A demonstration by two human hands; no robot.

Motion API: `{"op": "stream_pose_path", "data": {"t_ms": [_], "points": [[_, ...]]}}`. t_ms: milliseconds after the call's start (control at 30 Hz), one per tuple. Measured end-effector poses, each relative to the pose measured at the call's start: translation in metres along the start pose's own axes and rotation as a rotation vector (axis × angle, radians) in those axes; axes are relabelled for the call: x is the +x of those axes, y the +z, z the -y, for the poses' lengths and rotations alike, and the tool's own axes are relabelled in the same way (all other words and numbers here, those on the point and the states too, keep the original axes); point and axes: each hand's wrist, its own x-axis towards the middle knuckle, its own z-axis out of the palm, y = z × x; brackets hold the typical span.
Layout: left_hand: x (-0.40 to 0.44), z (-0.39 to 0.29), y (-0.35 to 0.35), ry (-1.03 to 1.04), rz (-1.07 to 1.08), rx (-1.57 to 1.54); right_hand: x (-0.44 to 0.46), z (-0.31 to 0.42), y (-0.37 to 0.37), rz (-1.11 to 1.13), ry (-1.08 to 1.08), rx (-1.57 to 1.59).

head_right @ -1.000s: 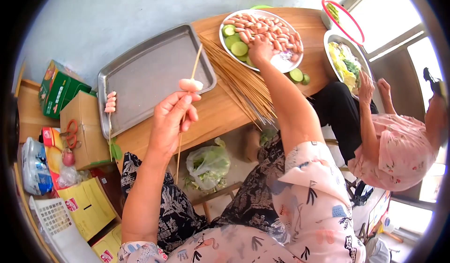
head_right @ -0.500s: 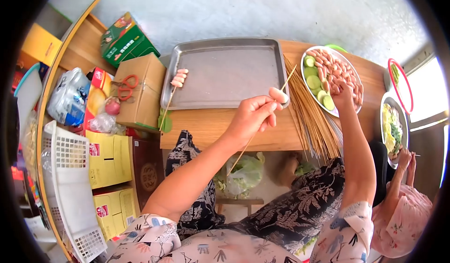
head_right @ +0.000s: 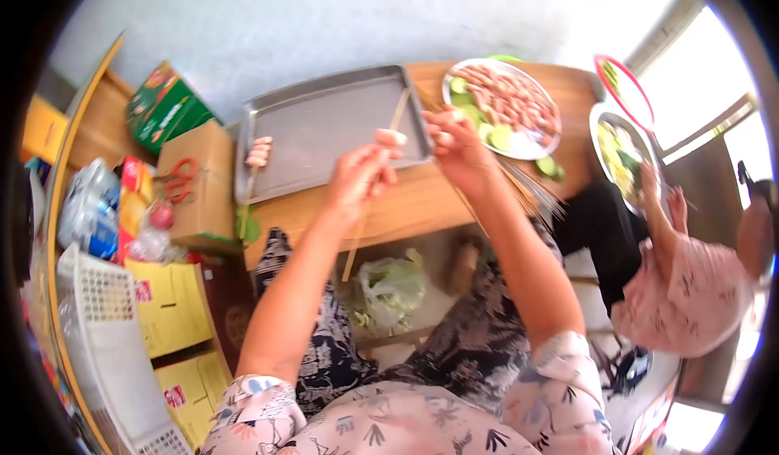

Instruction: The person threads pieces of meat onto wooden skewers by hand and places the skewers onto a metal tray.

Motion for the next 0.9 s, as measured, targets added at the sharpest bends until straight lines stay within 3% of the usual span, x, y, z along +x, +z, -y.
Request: {"op": "stream_pose_path", "data": {"t_ms": [267, 567, 700, 900], "points": [[-0.007, 0.000, 0.009, -0.042, 0.082, 0.029, -0.003, -0.002, 0.010, -0.028, -0.047, 0.132], [-0.010, -0.003, 0.014, -0.086, 0.149, 0.088, 0.010, 0.001, 0.001, 0.103, -0.052, 0.063], [-0.012, -0.005, 0.013, -0.101, 0.145, 0.096, 0.006, 0.000, 0.009, 0.023, -0.080, 0.027], [-0.012, -0.006, 0.012, -0.117, 0.127, 0.095, 0.010, -0.002, 0.004, 0.074, -0.089, 0.026]]}}
